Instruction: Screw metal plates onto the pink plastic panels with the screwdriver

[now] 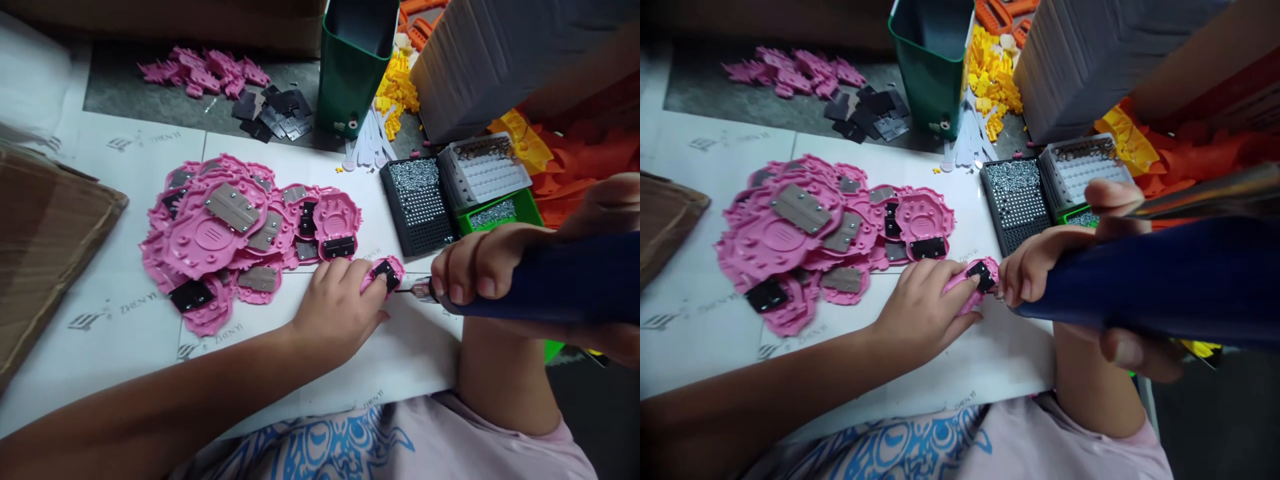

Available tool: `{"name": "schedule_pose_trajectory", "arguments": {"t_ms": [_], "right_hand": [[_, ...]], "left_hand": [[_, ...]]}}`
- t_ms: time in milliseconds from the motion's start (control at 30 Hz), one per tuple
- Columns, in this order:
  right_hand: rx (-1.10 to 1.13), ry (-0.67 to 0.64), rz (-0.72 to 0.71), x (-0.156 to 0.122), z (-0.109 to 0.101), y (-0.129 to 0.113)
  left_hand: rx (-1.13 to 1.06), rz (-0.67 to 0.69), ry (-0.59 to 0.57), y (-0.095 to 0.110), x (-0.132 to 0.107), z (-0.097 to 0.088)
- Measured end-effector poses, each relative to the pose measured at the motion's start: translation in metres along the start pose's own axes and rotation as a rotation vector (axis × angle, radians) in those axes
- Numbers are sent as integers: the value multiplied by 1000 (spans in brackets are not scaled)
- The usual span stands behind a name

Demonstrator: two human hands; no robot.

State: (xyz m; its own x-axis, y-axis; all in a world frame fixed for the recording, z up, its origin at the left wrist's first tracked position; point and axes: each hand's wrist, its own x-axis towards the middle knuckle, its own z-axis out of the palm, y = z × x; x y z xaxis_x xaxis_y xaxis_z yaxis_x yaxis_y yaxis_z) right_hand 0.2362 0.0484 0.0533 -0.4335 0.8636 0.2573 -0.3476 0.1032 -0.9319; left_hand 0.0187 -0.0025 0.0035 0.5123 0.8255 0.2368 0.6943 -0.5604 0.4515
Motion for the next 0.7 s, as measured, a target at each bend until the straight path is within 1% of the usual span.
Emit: {"name": "schedule_pose_trajectory", "arguments": {"t_ms": [67, 167, 267, 400, 467, 567, 633, 700], "right_hand": [[-8, -54, -6, 6, 3, 0], [-32, -84, -25, 9, 7, -2], [-46, -52, -61, 8, 13, -1], [-89, 7, -52, 3, 15, 1], [-97, 6, -31, 1, 11, 1], [-95, -45, -39, 4, 7, 3], [-95, -71, -73, 7, 8, 4], [-85, -46, -77, 9, 13, 3]], "left_hand": [[-2, -3, -7, 0, 1, 0], [1, -9, -9, 0, 1, 0], [12, -9, -18, 1, 1, 0], [27, -3, -21, 2, 2, -1], [31, -3, -30, 2, 2, -1], [45, -4, -43, 2, 2, 0], [52, -4, -44, 2, 2, 0], [52, -3, -42, 2, 2, 0]]}}
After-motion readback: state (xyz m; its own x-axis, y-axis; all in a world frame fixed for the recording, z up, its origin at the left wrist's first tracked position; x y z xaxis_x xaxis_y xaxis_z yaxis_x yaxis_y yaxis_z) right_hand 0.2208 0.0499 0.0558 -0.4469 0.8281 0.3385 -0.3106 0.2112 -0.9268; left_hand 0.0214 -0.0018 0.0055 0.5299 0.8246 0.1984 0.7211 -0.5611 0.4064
